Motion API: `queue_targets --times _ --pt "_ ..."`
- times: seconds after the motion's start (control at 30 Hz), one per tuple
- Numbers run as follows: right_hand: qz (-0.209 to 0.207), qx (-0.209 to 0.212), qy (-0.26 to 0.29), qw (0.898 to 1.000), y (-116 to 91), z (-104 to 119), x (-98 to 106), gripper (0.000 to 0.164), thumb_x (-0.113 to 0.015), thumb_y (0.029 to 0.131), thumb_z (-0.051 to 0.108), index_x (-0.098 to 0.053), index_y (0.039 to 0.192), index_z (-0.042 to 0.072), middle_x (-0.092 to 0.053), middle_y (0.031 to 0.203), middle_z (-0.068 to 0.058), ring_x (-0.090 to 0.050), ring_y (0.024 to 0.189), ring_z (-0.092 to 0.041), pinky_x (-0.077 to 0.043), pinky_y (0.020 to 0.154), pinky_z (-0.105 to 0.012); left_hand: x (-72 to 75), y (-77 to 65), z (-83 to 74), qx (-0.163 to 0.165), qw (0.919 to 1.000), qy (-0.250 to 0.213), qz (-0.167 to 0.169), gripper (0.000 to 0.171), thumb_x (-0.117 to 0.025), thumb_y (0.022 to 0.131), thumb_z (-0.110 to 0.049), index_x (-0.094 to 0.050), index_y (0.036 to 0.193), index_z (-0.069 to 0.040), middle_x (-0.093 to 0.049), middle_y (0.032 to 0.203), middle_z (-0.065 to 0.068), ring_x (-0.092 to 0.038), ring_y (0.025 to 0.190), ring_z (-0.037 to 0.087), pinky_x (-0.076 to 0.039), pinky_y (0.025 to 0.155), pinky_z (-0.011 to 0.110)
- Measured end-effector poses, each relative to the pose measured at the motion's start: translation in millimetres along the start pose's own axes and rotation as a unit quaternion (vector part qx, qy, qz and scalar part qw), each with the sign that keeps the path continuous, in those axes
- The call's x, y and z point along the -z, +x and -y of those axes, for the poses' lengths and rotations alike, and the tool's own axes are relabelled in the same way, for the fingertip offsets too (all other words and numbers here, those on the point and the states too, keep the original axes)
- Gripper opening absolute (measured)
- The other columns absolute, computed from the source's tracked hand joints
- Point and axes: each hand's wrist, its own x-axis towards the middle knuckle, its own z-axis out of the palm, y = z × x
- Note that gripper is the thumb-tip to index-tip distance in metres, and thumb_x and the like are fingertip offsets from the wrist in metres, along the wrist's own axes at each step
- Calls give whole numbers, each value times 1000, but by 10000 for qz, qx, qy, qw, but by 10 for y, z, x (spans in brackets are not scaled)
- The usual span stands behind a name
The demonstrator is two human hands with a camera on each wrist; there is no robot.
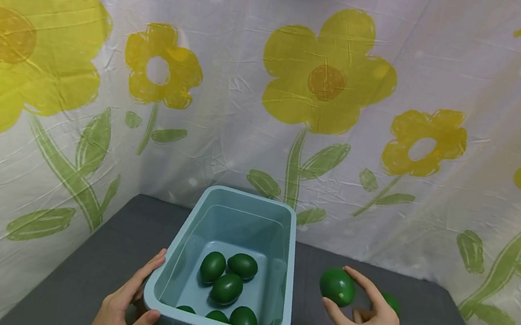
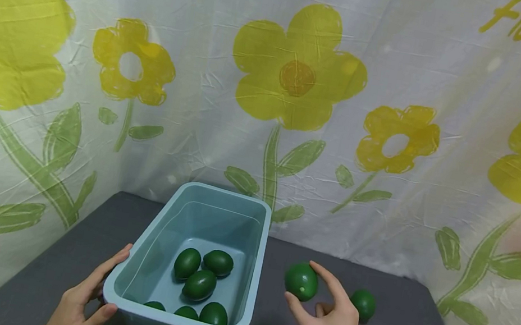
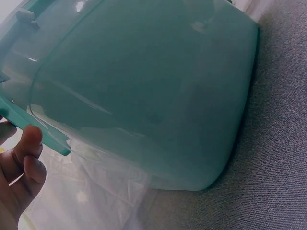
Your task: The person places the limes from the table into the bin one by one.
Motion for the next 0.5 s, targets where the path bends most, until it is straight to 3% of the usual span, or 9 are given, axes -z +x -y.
queue_targets --times 0.07,0.1,0.2,0.3,0.5 --pt "65 -24 211 9998 15 25 -9 64 -92 84 18 -65 141 29 -33 54 3 -24 36 -3 -34 39 -27 3 -5 -1 28 10000 7 17 79 -77 93 -9 -43 164 -17 -45 166 -5 -60 122 -6 -47 82 6" --pt "110 -39 324 9994 22 41 -13 64 -92 84 19 -65 141 29 -43 60 1 -24 36 -4 -34 39 -27 4 -7 -2 53 10000 25 26 79 -77 94 -9 -42 165 -17 -45 166 -7 -62 113 -5 -48 76 9" --pt "296 -141 748 9967 51 92 -23 64 -91 86 19 -64 143 28 -65 97 -5 -26 38 -6 -34 40 -28 9 -6 -5 116 9998 138 50 81 -77 94 -11 -40 166 -18 -44 166 -11 -61 98 -1 -47 67 15" --pt "508 -252 1176 9914 74 148 -49 65 -90 87 18 -63 145 26 -59 137 -6 -27 41 -7 -33 40 -28 20 -5 -3 93 9997 218 64 82 -78 94 -11 -39 166 -18 -44 166 -9 -62 105 0 -47 73 15" --pt "711 -315 1746 9816 79 229 -148 63 -90 86 16 -64 143 25 -58 141 -2 -22 45 -11 -31 42 -26 28 -7 1 38 9997 220 74 83 -78 93 -11 -40 166 -19 -45 166 -6 -55 128 -8 -47 87 8"
